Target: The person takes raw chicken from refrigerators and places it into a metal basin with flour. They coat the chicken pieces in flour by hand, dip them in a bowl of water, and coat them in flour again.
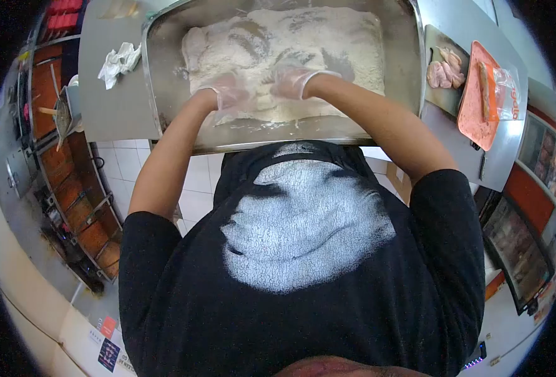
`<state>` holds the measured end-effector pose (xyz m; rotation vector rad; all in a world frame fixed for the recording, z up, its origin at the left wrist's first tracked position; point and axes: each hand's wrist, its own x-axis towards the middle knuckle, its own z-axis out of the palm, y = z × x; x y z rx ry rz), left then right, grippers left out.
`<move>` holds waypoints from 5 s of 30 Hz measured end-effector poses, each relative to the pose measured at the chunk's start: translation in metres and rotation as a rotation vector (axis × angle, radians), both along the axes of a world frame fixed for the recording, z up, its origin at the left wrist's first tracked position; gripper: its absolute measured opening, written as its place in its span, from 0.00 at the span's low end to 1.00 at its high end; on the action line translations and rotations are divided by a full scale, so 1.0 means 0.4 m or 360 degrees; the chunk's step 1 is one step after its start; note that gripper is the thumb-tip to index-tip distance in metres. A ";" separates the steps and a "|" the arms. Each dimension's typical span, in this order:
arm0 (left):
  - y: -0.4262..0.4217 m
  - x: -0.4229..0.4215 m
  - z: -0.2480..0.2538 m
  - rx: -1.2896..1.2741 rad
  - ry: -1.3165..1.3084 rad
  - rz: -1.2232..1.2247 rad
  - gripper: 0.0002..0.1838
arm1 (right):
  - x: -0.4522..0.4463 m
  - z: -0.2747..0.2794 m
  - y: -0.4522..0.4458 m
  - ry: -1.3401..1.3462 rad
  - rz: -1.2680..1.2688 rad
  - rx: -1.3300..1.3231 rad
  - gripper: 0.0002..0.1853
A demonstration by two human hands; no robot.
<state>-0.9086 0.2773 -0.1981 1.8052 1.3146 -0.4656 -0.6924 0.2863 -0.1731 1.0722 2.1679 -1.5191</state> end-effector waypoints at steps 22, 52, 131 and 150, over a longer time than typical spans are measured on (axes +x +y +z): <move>-0.069 0.093 -0.014 0.0402 -0.0893 -0.0489 0.25 | 0.172 0.171 -0.028 -0.0061 -0.0036 0.0243 0.36; -0.051 0.107 0.038 -0.0669 -0.0796 0.0183 0.26 | 0.241 -0.022 -0.052 -0.0273 -0.0016 -0.0255 0.30; 0.078 0.021 0.078 0.0468 0.0152 0.0075 0.20 | 0.181 0.015 0.058 -0.0141 -0.0254 0.0785 0.27; -0.075 0.012 -0.016 -0.0003 0.0074 -0.0069 0.26 | 0.191 -0.048 -0.033 -0.0405 -0.0130 -0.0142 0.22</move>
